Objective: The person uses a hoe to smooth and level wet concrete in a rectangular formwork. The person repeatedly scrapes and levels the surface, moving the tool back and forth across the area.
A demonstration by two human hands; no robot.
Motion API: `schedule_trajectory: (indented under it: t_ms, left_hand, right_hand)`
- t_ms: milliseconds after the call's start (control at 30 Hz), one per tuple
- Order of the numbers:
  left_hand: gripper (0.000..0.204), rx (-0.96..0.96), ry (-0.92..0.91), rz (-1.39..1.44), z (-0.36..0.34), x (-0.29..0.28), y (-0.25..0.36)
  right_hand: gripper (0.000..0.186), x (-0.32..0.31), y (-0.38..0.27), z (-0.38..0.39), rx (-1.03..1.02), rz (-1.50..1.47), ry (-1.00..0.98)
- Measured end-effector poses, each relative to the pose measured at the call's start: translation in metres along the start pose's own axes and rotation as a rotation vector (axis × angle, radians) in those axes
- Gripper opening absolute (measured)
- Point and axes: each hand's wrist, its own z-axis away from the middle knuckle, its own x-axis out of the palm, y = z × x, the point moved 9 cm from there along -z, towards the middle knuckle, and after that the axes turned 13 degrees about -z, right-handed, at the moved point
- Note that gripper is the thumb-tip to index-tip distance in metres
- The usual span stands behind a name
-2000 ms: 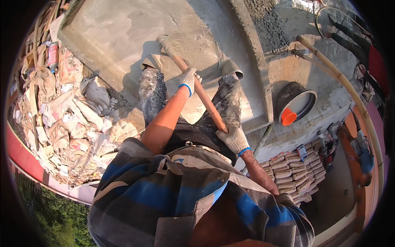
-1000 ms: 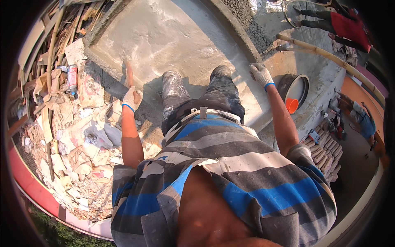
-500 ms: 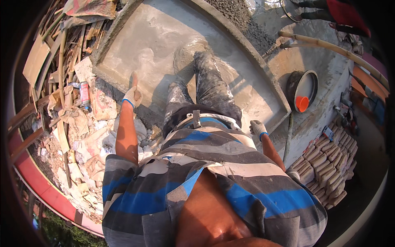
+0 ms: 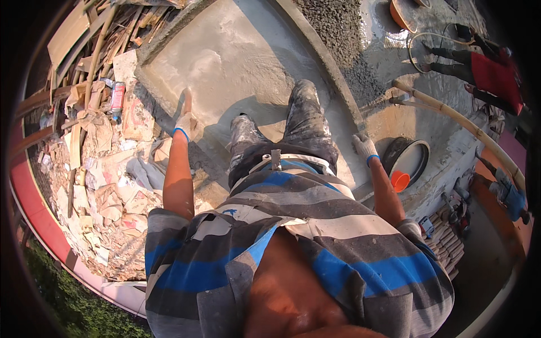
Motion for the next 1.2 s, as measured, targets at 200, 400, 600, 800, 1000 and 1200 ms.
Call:
schedule_trajectory:
  t_ms: [200,400,600,800,1000,1200]
  left_hand:
    - [0.01,0.061,0.1,0.054,0.002,0.044,-0.025]
    - [0.011,-0.173,0.343,0.263,-0.042,0.096,-0.09]
    - [0.018,-0.071,0.384,0.283,-0.074,0.118,-0.06]
    - [0.023,-0.034,0.363,0.38,-0.098,0.089,-0.028]
    - [0.063,-0.034,0.408,0.053,-0.027,0.11,0.003]
    - [0.054,-0.079,0.415,0.165,-0.051,0.093,0.018]
  right_hand:
    - [0.044,-0.148,-0.117,-0.051,-0.18,-0.14,0.085]
    - [0.044,-0.281,-0.072,-0.029,-0.059,-0.195,0.306]
    - [0.043,-0.31,-0.091,-0.04,-0.064,0.09,0.175]
    - [0.037,-0.248,-0.137,-0.065,-0.175,0.166,-0.041]
    - [0.038,-0.242,-0.108,-0.074,-0.12,0.025,-0.008]
    - [0.038,-0.212,-0.034,-0.082,-0.041,0.079,0.03]
